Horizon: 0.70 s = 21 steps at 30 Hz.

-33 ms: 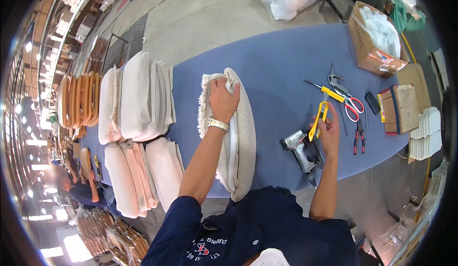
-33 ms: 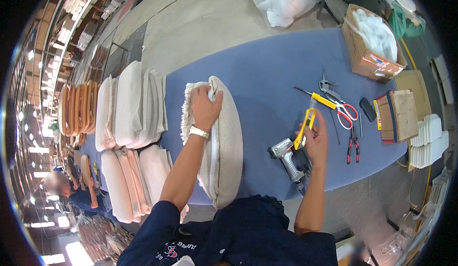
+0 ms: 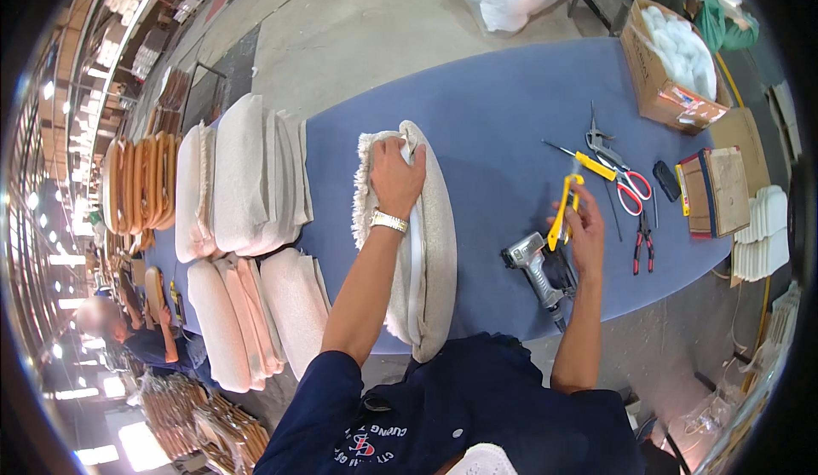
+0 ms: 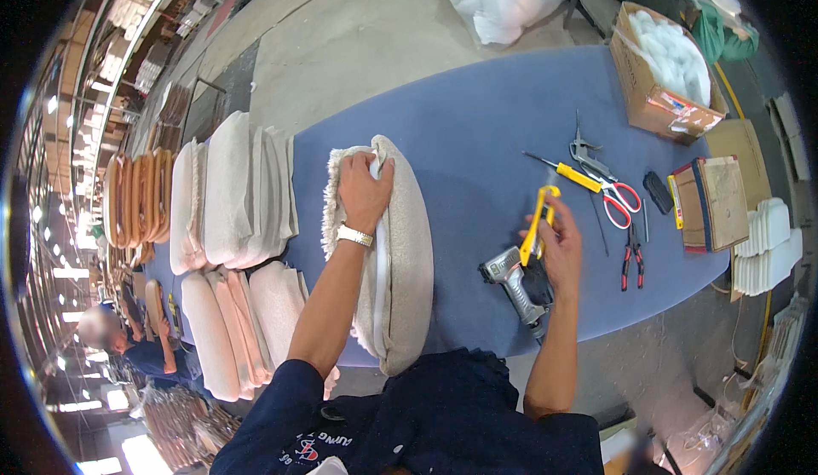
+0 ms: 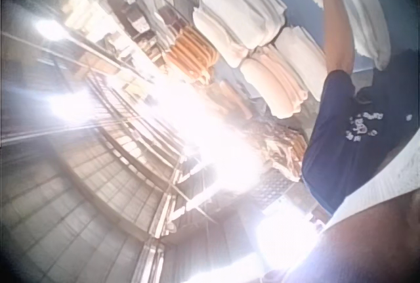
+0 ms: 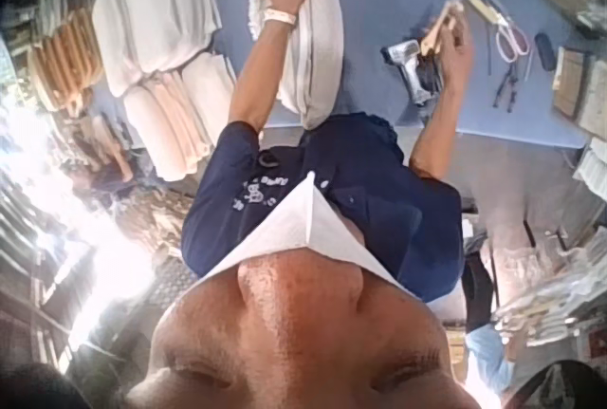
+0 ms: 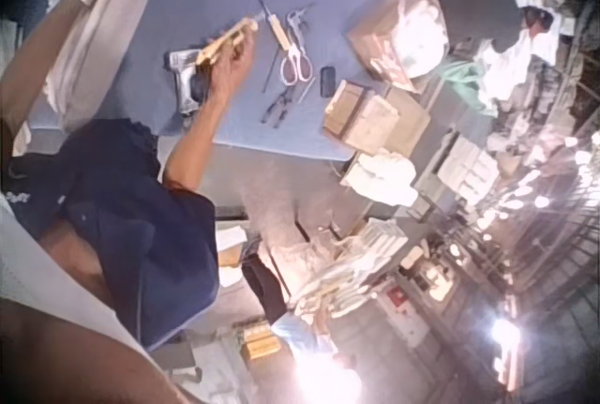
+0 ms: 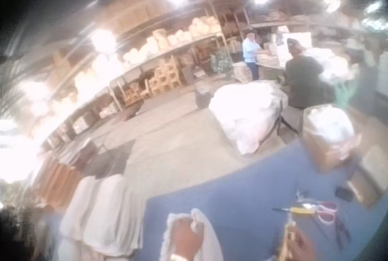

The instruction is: The person assembles cushion covers by folding fabric over foam inserts and securing edges with a staple gun. They trim excess fabric with a utility knife and stack finished units on a nearby table. The process is repeated for multiple cushion pieces.

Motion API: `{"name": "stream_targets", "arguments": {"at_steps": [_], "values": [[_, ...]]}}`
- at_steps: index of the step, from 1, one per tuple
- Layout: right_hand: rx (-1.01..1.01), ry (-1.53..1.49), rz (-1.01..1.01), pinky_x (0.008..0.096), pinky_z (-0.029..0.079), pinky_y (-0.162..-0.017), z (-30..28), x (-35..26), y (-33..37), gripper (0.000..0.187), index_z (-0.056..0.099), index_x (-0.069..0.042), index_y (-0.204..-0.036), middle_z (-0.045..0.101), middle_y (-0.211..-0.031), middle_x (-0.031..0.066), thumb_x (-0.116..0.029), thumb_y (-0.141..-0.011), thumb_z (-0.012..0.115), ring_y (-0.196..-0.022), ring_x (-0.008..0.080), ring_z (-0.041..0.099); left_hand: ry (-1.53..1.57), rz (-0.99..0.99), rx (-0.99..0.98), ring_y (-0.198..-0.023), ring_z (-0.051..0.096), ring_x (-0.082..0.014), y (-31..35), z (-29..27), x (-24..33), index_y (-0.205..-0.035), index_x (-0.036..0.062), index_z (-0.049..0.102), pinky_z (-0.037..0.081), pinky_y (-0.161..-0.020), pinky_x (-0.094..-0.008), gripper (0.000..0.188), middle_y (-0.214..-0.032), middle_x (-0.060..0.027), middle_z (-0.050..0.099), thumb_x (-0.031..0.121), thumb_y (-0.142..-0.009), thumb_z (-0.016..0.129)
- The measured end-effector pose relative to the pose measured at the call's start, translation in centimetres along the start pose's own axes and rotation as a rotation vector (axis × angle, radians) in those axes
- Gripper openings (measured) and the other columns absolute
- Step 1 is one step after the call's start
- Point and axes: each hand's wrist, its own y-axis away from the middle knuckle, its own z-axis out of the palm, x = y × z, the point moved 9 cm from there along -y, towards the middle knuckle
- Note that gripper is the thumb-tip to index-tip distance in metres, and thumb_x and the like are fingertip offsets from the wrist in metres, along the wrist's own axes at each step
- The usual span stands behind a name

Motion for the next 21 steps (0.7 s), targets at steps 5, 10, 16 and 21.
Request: {"name": "stream_targets", "arguments": {"at_steps": [5, 10, 16, 21], "values": [[-0.194, -0.732, -0.043, 0.0423, 0.057, -0.084, 6.7, -4.6, -2.3, 0.049, 0.045, -0.004, -0.145, 0.067, -0.112, 0.0173, -0.016, -0.1, 0.06, -0.096, 0.0274, 0.07, 0.107, -0.033, 0.027, -0.075, 0.06, -0.0293, -2.2, 1.2, 0.6, -0.085, 0.0033, 0.062, 0.047, -0.069, -0.0429, 0.027, -0.085, -0.0114, 0.063, 0.029, -0.091, 0.069], [-0.209, -0.5, -0.298, 0.0314, 0.054, -0.078, 11.6, -5.5, -7.1, 0.041, 0.052, -0.004, -0.137, 0.065, -0.1, 0.0093, -0.019, -0.1, 0.062, -0.082, 0.0176, 0.063, 0.639, -0.327, 0.08, -0.06, 0.045, -0.0073, -1.0, 4.3, -2.3, -0.081, 0.0019, 0.061, 0.037, -0.055, -0.0268, 0.026, -0.067, 0.0028, 0.054, 0.021, -0.096, 0.071], [-0.078, -0.167, -0.342, 0.0268, 0.052, -0.072, 18.0, -6.4, -7.5, 0.032, 0.061, -0.006, -0.125, 0.067, -0.09, 0.0043, -0.021, -0.097, 0.065, -0.078, 0.0115, 0.062, 0.863, -0.358, 0.105, -0.06, 0.04, -0.0008, -0.4, 5.4, -1.6, -0.08, 0.0025, 0.06, 0.033, -0.052, -0.022, 0.025, -0.067, 0.0071, 0.051, 0.017, -0.097, 0.071], [-0.126, 0.21, -0.461, 0.0281, 0.053, -0.086, 19.3, -6.0, -7.1, 0.037, 0.061, -0.002, -0.128, 0.07, -0.112, 0.0088, -0.019, -0.096, 0.067, -0.096, 0.0138, 0.067, 0.981, -0.37, 0.118, -0.064, 0.042, -0.001, -0.1, 5.7, -2.4, -0.081, 0.0033, 0.061, 0.035, -0.055, -0.0207, 0.024, -0.07, 0.0065, 0.054, 0.018, -0.097, 0.071]]}}
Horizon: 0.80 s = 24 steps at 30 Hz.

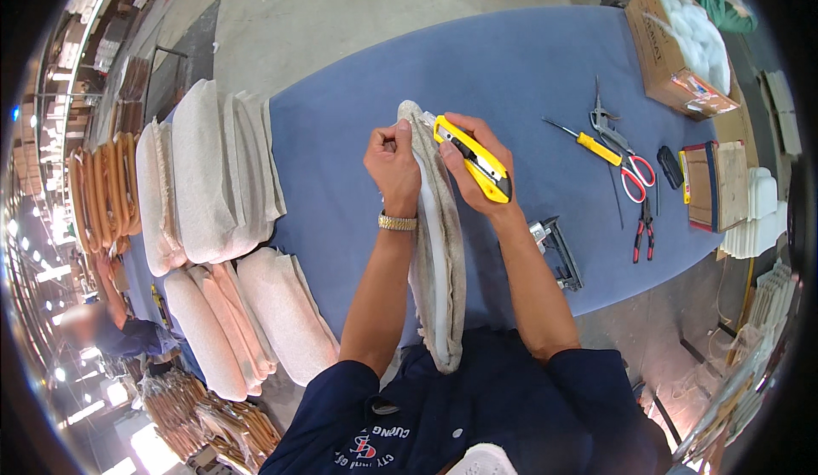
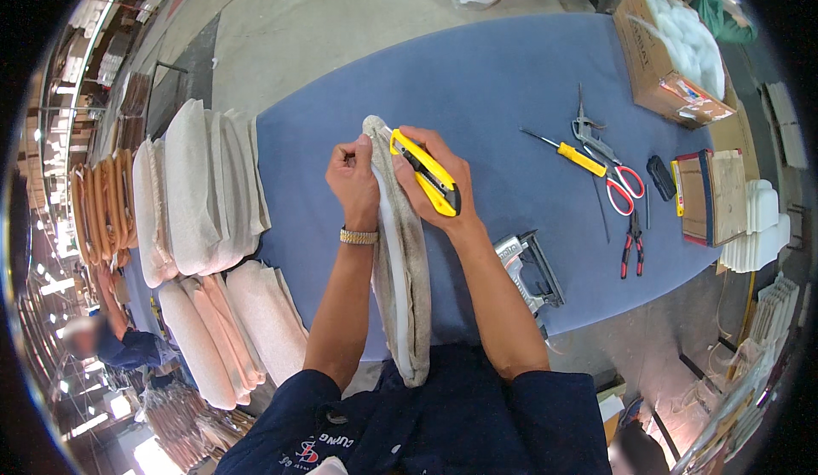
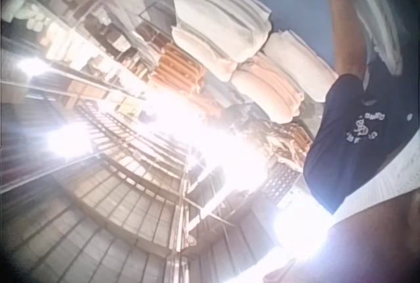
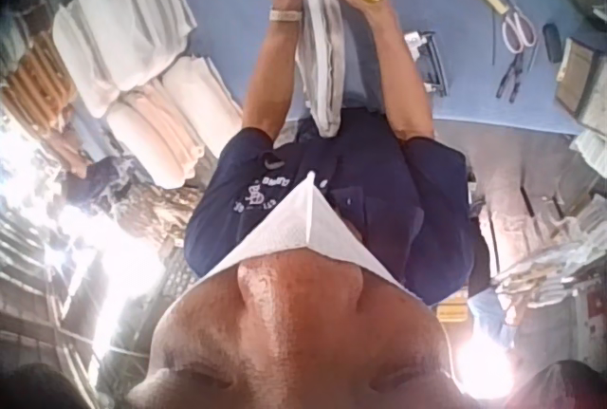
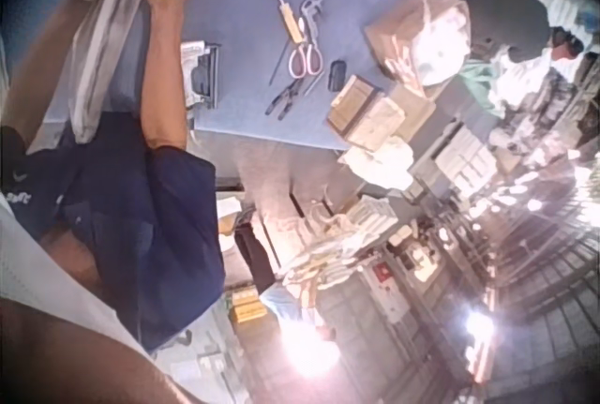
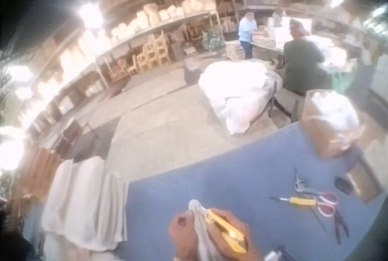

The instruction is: The person assembles cushion covers by folding fabric over foam inserts and securing edges with a staple gun. They trim excess fabric with a utility knife and stack finished units on a nearby table. The process is repeated for multiple cushion pieces.

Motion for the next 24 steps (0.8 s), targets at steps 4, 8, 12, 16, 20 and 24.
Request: {"name": "stream_targets", "arguments": {"at_steps": [4, 8, 12, 16, 20, 24], "values": [[-0.029, 0.053, -0.032, 0.0287, 0.053, -0.084, 0.4, -0.9, -0.3, 0.034, 0.064, -0.004, -0.124, 0.072, -0.108, 0.0095, -0.017, -0.093, 0.069, -0.093, 0.0146, 0.067, 0.034, 0.017, 0.009, -0.062, 0.04, 0.0, 0.0, 0.0, 0.0, -0.081, 0.0029, 0.059, 0.034, -0.053, -0.0204, 0.023, -0.069, 0.0071, 0.053, 0.014, -0.098, 0.07], [-0.027, 0.136, -0.108, 0.033, 0.056, -0.075, 0.6, -1.5, -0.7, 0.031, 0.065, -0.005, -0.119, 0.072, -0.1, 0.0124, -0.014, -0.091, 0.07, -0.083, 0.0262, 0.073, 0.013, 0.022, -0.003, -0.063, 0.042, -0.0005, 0.1, 0.2, 0.0, -0.082, 0.003, 0.06, 0.035, -0.055, -0.0201, 0.023, -0.071, 0.0064, 0.055, 0.016, -0.098, 0.07], [-0.043, 0.142, -0.135, 0.0329, 0.056, -0.073, 0.7, -1.7, -0.8, 0.03, 0.065, -0.005, -0.118, 0.072, -0.099, 0.0126, -0.014, -0.09, 0.07, -0.082, 0.0273, 0.072, 0.03, 0.001, -0.012, -0.065, 0.043, -0.0011, 0.2, 0.2, 0.1, -0.082, 0.0032, 0.061, 0.037, -0.057, -0.02, 0.025, -0.073, 0.0059, 0.056, 0.019, -0.097, 0.072], [-0.066, 0.118, -0.127, 0.0322, 0.055, -0.073, 0.9, -1.6, -1.2, 0.03, 0.065, -0.005, -0.118, 0.072, -0.099, 0.0129, -0.015, -0.09, 0.07, -0.082, 0.0273, 0.072, 0.061, -0.002, -0.007, -0.063, 0.044, 0.0002, 0.1, 0.2, -0.2, -0.083, 0.0031, 0.059, 0.037, -0.055, -0.0198, 0.021, -0.072, 0.0057, 0.056, 0.013, -0.098, 0.069], [-0.102, 0.13, -0.165, 0.0328, 0.054, -0.071, 1.0, -1.9, -1.6, 0.03, 0.065, -0.004, -0.117, 0.071, -0.098, 0.013, -0.015, -0.09, 0.07, -0.079, 0.028, 0.071, 0.023, 0.023, -0.013, -0.064, 0.045, 0.0001, 0.1, 0.1, 0.0, -0.083, 0.0031, 0.059, 0.038, -0.055, -0.0196, 0.021, -0.072, 0.0053, 0.057, 0.013, -0.099, 0.068], [-0.142, 0.169, -0.153, 0.0339, 0.054, -0.069, 0.9, -2.2, -1.5, 0.028, 0.065, -0.004, -0.116, 0.071, -0.094, 0.0136, -0.014, -0.09, 0.07, -0.076, 0.0286, 0.07, 0.003, 0.037, -0.018, -0.064, 0.045, -0.0001, 0.3, 0.1, 0.4, -0.083, 0.0031, 0.059, 0.037, -0.055, -0.0197, 0.021, -0.072, 0.0056, 0.057, 0.013, -0.099, 0.068]]}}
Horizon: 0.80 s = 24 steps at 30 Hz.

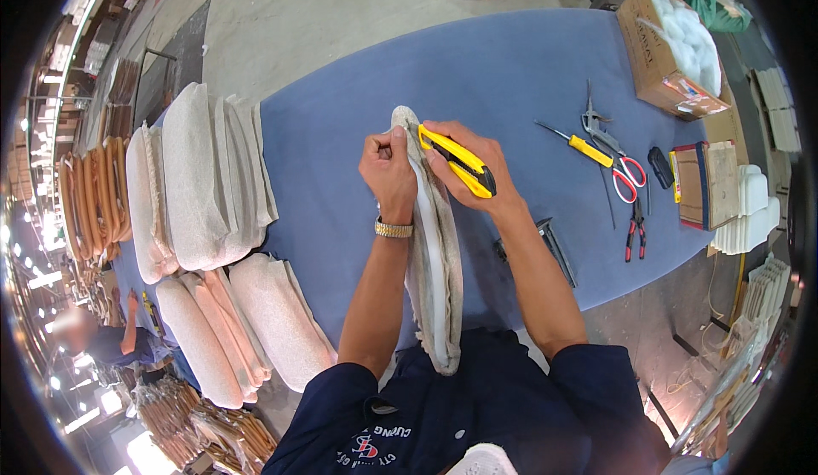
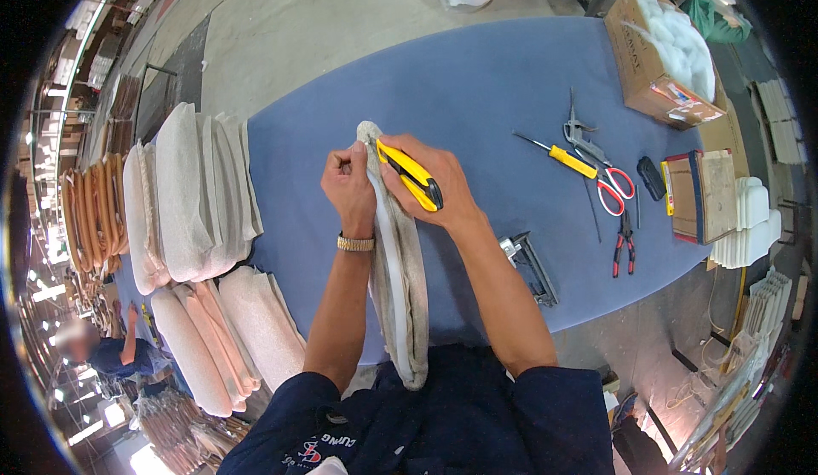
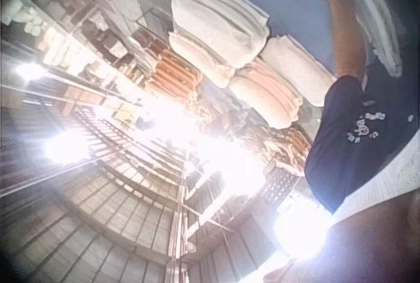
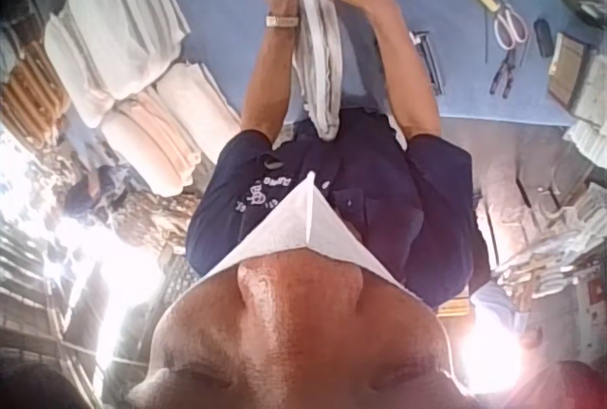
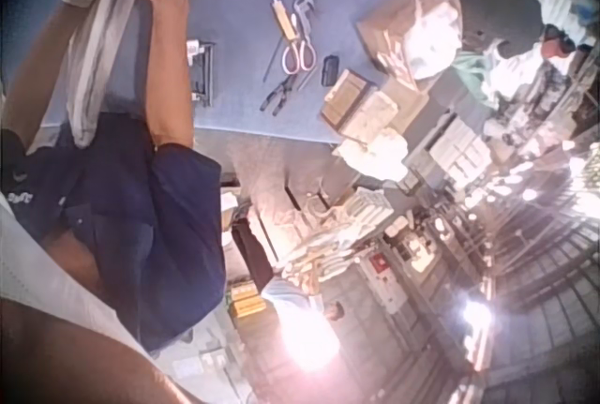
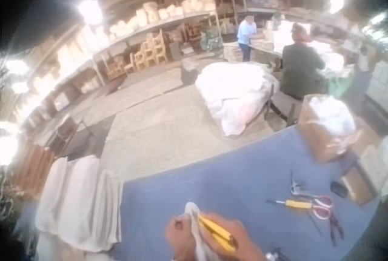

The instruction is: The person assembles cushion covers by folding fabric over foam inserts and securing edges with a staple gun. They trim excess fabric with a utility knife and stack finished units on a nearby table. The process is repeated for multiple cushion pieces.

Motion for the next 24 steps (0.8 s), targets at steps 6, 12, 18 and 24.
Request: {"name": "stream_targets", "arguments": {"at_steps": [6, 12, 18, 24], "values": [[-0.024, -0.011, 0.066, 0.0326, 0.054, -0.069, 0.0, 0.0, 0.8, 0.029, 0.065, -0.005, -0.117, 0.071, -0.093, 0.0129, -0.014, -0.091, 0.069, -0.075, 0.0265, 0.069, 0.027, 0.015, 0.034, -0.063, 0.043, -0.0002, 0.1, -0.5, -0.4, -0.083, 0.0027, 0.06, 0.036, -0.055, -0.0195, 0.021, -0.073, 0.006, 0.057, 0.013, -0.098, 0.069], [-0.078, -0.016, 0.102, 0.0293, 0.053, -0.071, 0.1, -0.2, 1.1, 0.031, 0.065, -0.006, -0.121, 0.072, -0.095, 0.0102, -0.013, -0.091, 0.068, -0.077, 0.019, 0.069, 0.04, -0.012, 0.055, -0.065, 0.044, -0.0002, 0.3, -0.8, -0.5, -0.083, 0.0016, 0.061, 0.038, -0.057, -0.0193, 0.021, -0.075, 0.0051, 0.058, 0.014, -0.098, 0.07], [-0.028, -0.004, 0.078, 0.0353, 0.054, -0.067, -0.3, -0.8, 2.5, 0.031, 0.063, -0.005, -0.118, 0.07, -0.09, 0.0168, -0.015, -0.089, 0.07, -0.075, 0.0328, 0.071, 0.006, 0.009, 0.079, -0.066, 0.044, -0.0008, 0.6, -0.9, -0.1, -0.083, 0.0019, 0.061, 0.038, -0.058, -0.0192, 0.022, -0.076, 0.0043, 0.058, 0.016, -0.098, 0.07], [-0.006, 0.008, 0.082, 0.0359, 0.054, -0.066, -0.7, -1.5, 3.5, 0.033, 0.062, -0.005, -0.119, 0.07, -0.089, 0.0172, -0.016, -0.089, 0.07, -0.074, 0.0336, 0.071, 0.083, 0.03, 0.097, -0.066, 0.042, -0.0021, 1.0, -0.8, -0.5, -0.081, 0.0024, 0.06, 0.037, -0.058, -0.0209, 0.025, -0.074, 0.0055, 0.054, 0.017, -0.098, 0.07]]}}
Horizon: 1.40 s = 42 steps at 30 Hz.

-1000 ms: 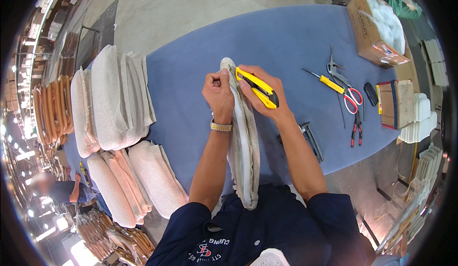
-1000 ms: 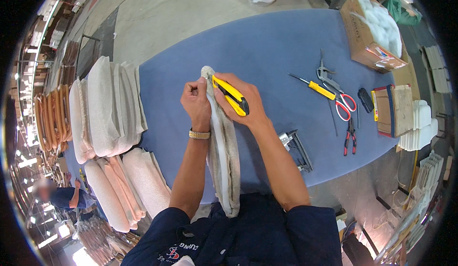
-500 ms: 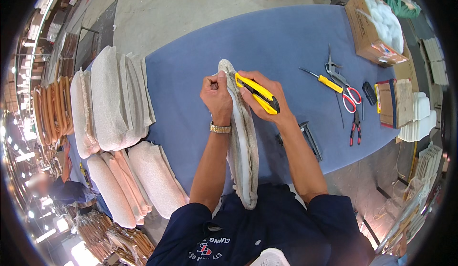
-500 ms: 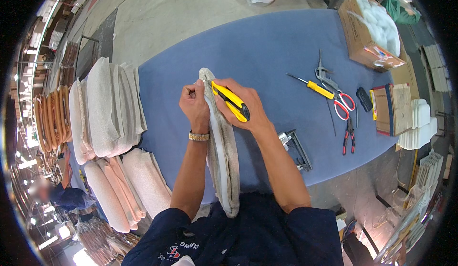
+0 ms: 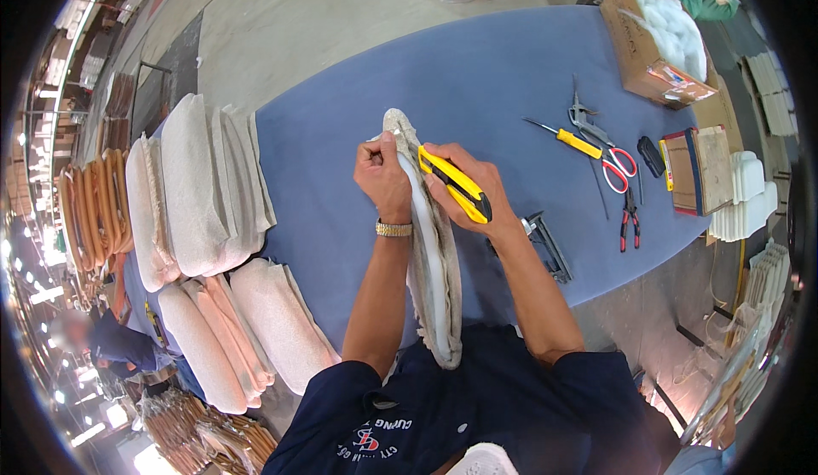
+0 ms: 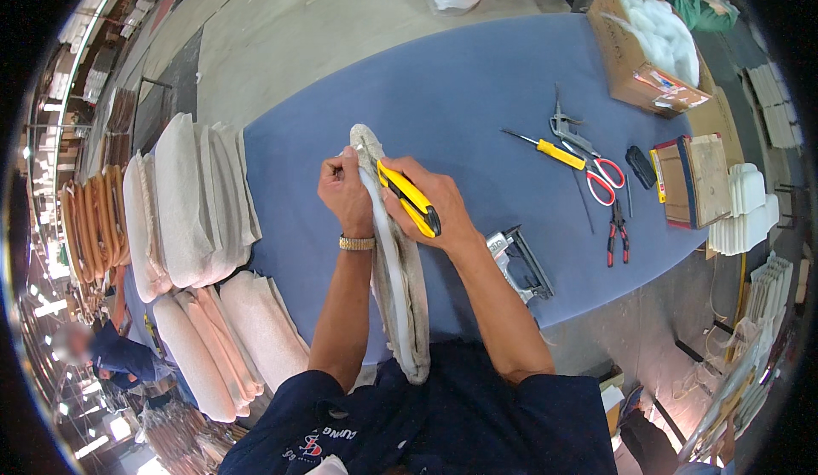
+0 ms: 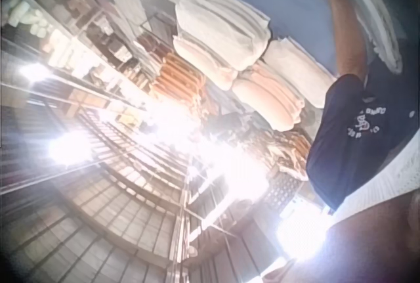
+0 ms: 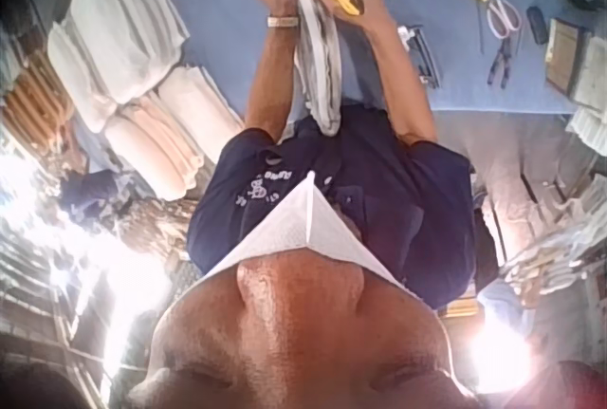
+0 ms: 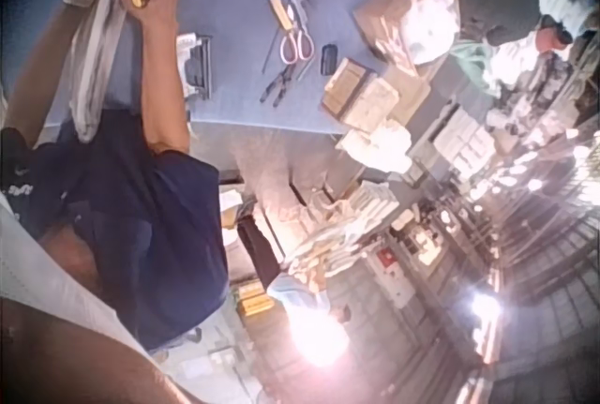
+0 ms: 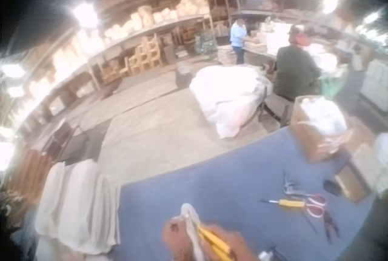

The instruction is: The person assembles cushion covers by folding fabric over foam inserts and securing edges with a staple gun. They trim excess fabric with a utility knife and stack finished units on a nearby table. The process is repeated for multiple cushion pieces.

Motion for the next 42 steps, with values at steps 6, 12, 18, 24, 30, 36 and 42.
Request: {"name": "stream_targets", "arguments": {"at_steps": [6, 12, 18, 24, 30, 36, 42], "values": [[-0.029, 0.017, 0.071, 0.0312, 0.054, -0.072, -0.3, 0.1, 1.5, 0.031, 0.063, -0.006, -0.121, 0.072, -0.095, 0.0121, -0.015, -0.092, 0.067, -0.079, 0.0243, 0.072, -0.059, 0.014, 0.021, -0.068, 0.043, -0.004, 0.1, 0.1, 0.6, -0.08, 0.0023, 0.059, 0.038, -0.059, -0.0238, 0.027, -0.075, 0.0039, 0.056, 0.019, -0.099, 0.069], [-0.016, 0.026, 0.05, 0.0373, 0.054, -0.064, -0.6, -1.0, 3.9, 0.032, 0.061, -0.007, -0.119, 0.069, -0.087, 0.0157, -0.018, -0.091, 0.07, -0.071, 0.0328, 0.07, -0.067, -0.047, 0.091, -0.066, 0.042, -0.0042, 0.0, -0.6, 0.3, -0.077, 0.003, 0.058, 0.036, -0.058, -0.0237, 0.03, -0.073, 0.0037, 0.055, 0.02, -0.099, 0.068], [-0.074, 0.087, 0.142, 0.0339, 0.055, -0.066, -1.0, -2.2, 8.2, 0.034, 0.061, -0.007, -0.122, 0.071, -0.091, 0.0142, -0.013, -0.09, 0.07, -0.075, 0.0284, 0.072, 0.008, -0.056, 0.083, -0.063, 0.04, -0.0036, -0.2, -0.5, 0.6, -0.076, 0.0038, 0.056, 0.034, -0.055, -0.0231, 0.029, -0.072, 0.0038, 0.053, 0.018, -0.099, 0.068], [-0.079, 0.071, 0.148, 0.0343, 0.056, -0.066, -1.6, -3.7, 12.4, 0.037, 0.06, -0.006, -0.124, 0.072, -0.091, 0.0154, -0.012, -0.089, 0.068, -0.075, 0.0294, 0.073, 0.198, -0.086, 0.051, -0.058, 0.04, -0.0038, -0.7, 0.2, 1.8, -0.075, 0.0071, 0.058, 0.031, -0.052, -0.023, 0.028, -0.067, 0.0045, 0.051, 0.019, -0.097, 0.071], [-0.058, 0.141, 0.187, 0.0353, 0.055, -0.064, -2.3, -3.2, 13.0, 0.035, 0.06, -0.008, -0.126, 0.07, -0.086, 0.014, -0.016, -0.093, 0.067, -0.073, 0.0305, 0.072, 0.005, -0.002, -0.356, -0.061, 0.053, -0.0052, 1.0, 5.9, 11.2, -0.082, 0.0012, 0.062, 0.044, -0.055, -0.0227, 0.027, -0.067, 0.0002, 0.058, 0.022, -0.096, 0.073], [0.049, 0.011, 0.108, 0.0383, 0.056, -0.064, -2.1, -3.2, 14.1, 0.031, 0.061, -0.006, -0.119, 0.071, -0.088, 0.0166, -0.016, -0.09, 0.068, -0.074, 0.0351, 0.072, -0.74, 0.123, -0.577, -0.063, 0.066, -0.0183, 2.6, 4.1, 8.9, -0.097, -0.0022, 0.069, 0.053, -0.065, -0.0308, 0.043, -0.072, -0.01, 0.068, 0.04, -0.09, 0.076], [0.116, -0.078, 0.062, 0.0377, 0.057, -0.067, -2.1, -2.3, 15.1, 0.032, 0.06, -0.006, -0.12, 0.072, -0.092, 0.0149, -0.015, -0.09, 0.068, -0.079, 0.0349, 0.072, -1.038, 0.454, -0.736, -0.083, 0.068, -0.0296, 10.5, 2.5, 10.0, -0.095, 0.0023, 0.069, 0.055, -0.073, -0.0402, 0.037, -0.094, -0.0118, 0.066, 0.037, -0.085, 0.078]]}}
